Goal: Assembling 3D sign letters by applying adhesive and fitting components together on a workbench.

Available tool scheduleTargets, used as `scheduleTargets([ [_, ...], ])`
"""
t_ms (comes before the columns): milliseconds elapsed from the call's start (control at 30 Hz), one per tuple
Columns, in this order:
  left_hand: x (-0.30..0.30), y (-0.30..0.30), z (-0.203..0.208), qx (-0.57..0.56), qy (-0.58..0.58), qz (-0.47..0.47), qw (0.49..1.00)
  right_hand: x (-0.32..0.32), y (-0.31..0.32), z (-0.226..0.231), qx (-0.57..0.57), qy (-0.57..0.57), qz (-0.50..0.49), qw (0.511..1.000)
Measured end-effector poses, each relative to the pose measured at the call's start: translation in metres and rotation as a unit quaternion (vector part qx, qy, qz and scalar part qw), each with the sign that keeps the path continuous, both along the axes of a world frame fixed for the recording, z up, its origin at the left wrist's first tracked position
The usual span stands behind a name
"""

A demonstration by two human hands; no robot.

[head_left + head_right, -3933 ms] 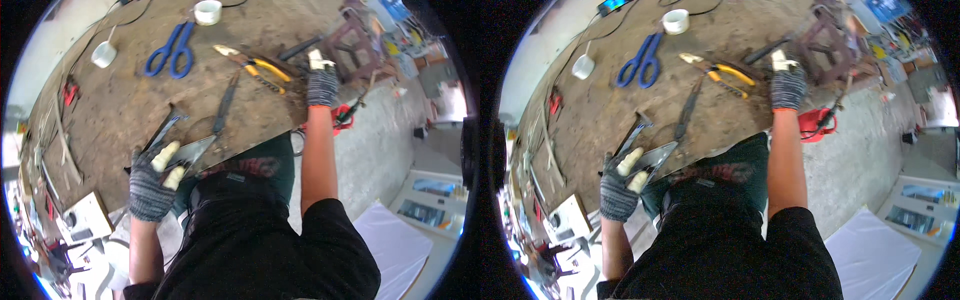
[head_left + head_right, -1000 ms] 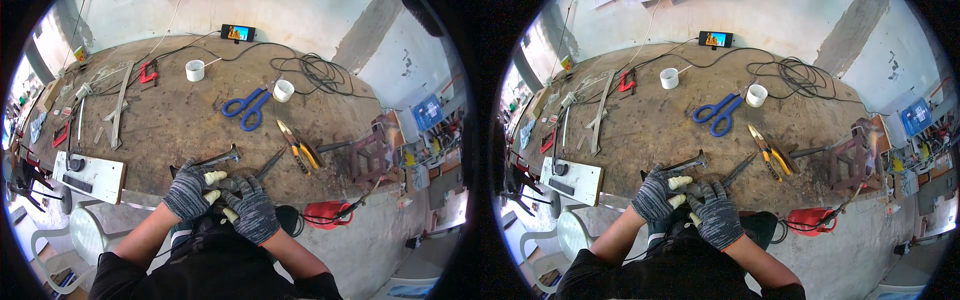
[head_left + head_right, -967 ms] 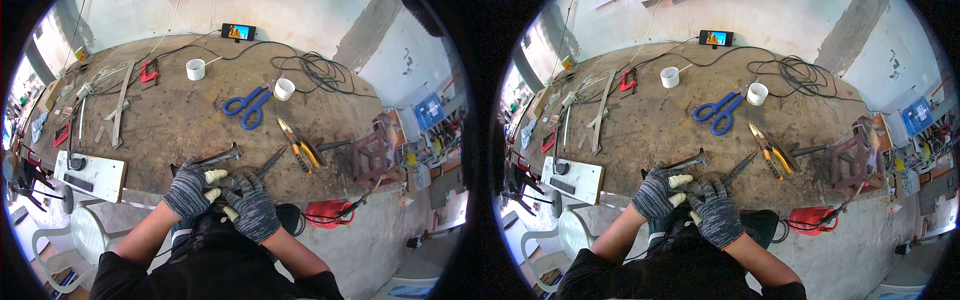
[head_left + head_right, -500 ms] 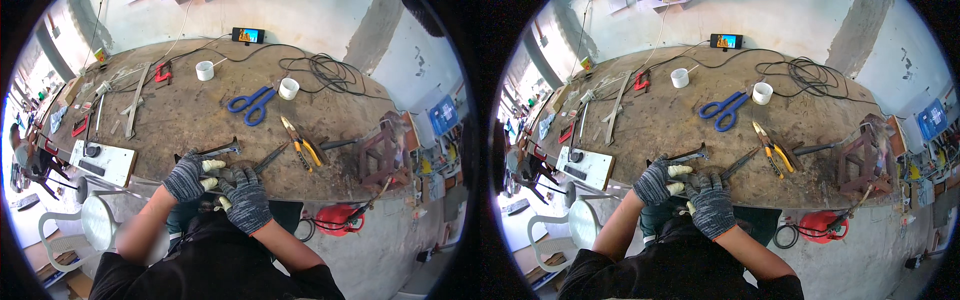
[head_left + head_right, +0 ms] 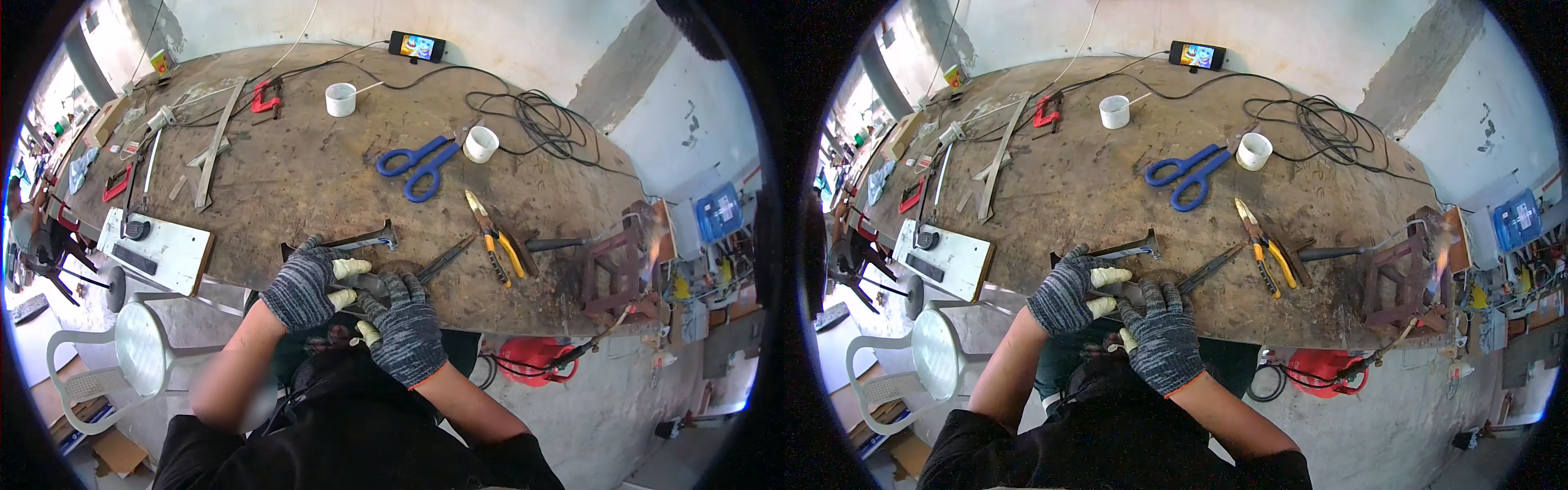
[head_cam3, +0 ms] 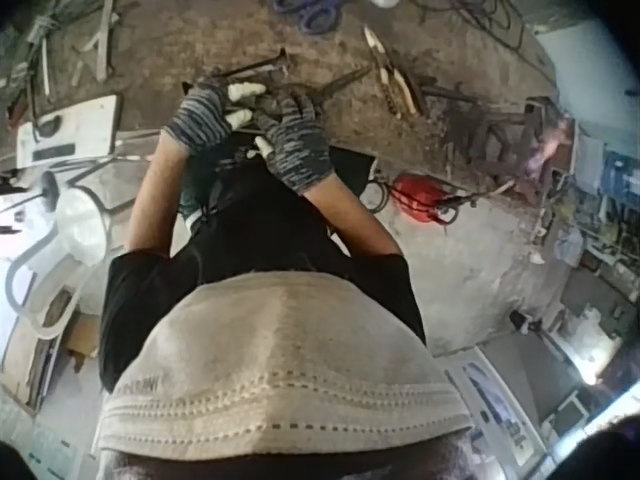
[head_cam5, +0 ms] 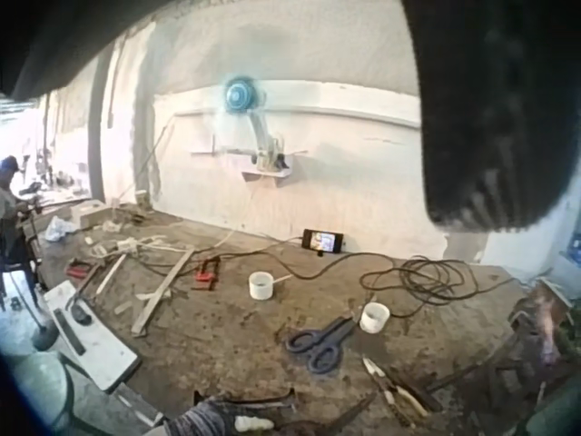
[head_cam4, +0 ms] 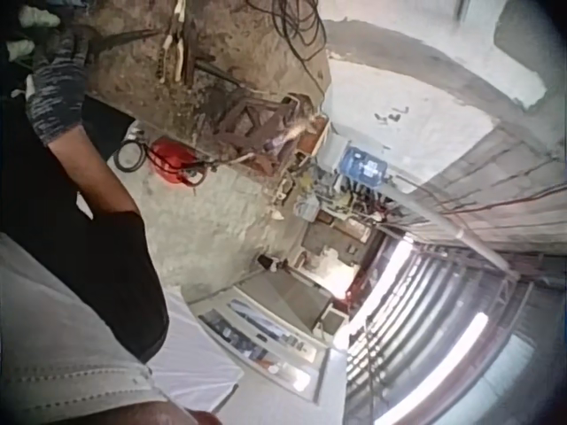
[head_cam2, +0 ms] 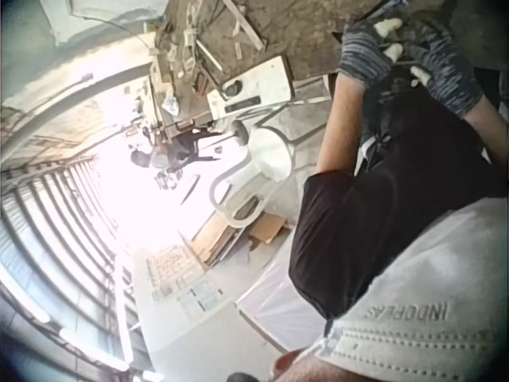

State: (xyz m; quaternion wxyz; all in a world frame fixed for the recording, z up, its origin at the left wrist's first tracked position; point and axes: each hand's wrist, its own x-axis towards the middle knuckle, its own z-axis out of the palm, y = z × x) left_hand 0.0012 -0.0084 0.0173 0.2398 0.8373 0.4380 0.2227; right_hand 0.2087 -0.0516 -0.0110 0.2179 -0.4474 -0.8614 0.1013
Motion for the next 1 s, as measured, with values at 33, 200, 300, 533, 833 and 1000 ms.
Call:
scheduleTargets([
  [33,-0.001,0.001,-0.002,0.000,-0.005,-0.002,1.000,-0.001,0.001,0.001,0.000,-0.005,-0.002,1.000],
  [200,-0.001,0.003,-0.003,-0.016,0.013,-0.005,1.000,-0.003,-0.001,0.006,-0.001,0.021,-0.010,1.000],
  [300,-0.004,0.005,-0.010,-0.014,0.004,-0.011,1.000,-0.005,-0.002,0.004,-0.004,0.020,-0.019,1.000],
  [533,-0.008,0.006,-0.018,0.027,-0.020,-0.012,0.999,-0.011,-0.002,0.008,-0.030,0.000,-0.032,0.999],
  [833,-0.012,0.007,-0.017,-0.005,-0.025,-0.016,1.000,-0.012,0.001,0.008,-0.034,-0.006,-0.030,0.999],
  [1000,-0.011,0.005,-0.017,0.004,-0.019,-0.015,1.000,-0.010,0.001,0.008,-0.045,-0.020,-0.016,0.999],
])
